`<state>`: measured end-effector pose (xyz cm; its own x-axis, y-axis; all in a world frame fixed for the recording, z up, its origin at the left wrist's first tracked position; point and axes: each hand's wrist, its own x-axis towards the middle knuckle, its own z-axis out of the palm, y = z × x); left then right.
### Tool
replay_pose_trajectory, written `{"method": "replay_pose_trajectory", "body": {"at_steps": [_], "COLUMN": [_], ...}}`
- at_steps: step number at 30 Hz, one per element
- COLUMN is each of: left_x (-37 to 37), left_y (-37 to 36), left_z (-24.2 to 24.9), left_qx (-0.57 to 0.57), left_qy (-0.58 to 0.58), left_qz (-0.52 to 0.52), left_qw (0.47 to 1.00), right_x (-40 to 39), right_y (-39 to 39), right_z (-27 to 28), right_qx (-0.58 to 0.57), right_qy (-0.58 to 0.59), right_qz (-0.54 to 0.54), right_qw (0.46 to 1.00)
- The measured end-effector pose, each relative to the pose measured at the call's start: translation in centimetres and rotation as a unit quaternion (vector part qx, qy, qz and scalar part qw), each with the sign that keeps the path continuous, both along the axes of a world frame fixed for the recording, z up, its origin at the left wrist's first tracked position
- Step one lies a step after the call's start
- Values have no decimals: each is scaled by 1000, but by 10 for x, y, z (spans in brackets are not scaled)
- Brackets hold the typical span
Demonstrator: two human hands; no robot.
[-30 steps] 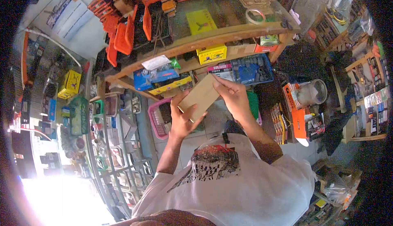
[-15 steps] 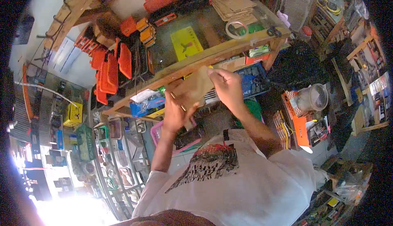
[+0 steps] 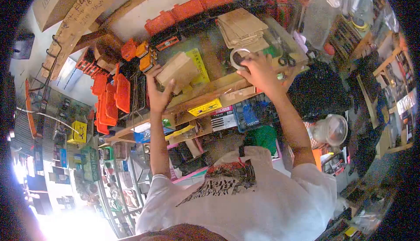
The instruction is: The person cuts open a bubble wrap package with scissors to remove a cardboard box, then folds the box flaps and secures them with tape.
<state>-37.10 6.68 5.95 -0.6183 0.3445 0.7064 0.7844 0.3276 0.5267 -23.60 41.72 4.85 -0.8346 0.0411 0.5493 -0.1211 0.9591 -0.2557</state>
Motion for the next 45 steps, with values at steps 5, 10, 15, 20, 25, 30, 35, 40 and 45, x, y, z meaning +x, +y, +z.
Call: {"method": "replay_pose_trajectory", "body": {"at_steps": [5,10,15,20,25,30,35,40,45], "left_x": [38,109,123,113,112,113,123,127,117], "left_y": [8,37,99,118,123,110,99,92,91], "left_z": [40,27,20,23,23,26,37,52,47], "left_qx": [-26,72,146,163,145,75,47,29,105], "left_qy": [102,49,-184,-179,-146,-93,-72,1,-69], "left_qz": [120,40,-98,-138,-136,-105,-83,-123,-241], "left_qw": [987,995,967,960,969,987,993,992,962], "right_x": [-14,4,27,38,47,50,52,53,55], "right_y": [3,-21,-54,-64,-66,-67,-72,-77,-76], "right_z": [-2,27,33,37,36,37,29,37,36], "right_qx": [-50,-230,-344,-364,-333,-306,-308,-359,-396], "right_qy": [30,127,111,106,137,108,104,137,110], "right_qz": [53,151,173,202,194,203,227,297,384], "right_qw": [997,953,916,903,913,924,918,874,827]}}
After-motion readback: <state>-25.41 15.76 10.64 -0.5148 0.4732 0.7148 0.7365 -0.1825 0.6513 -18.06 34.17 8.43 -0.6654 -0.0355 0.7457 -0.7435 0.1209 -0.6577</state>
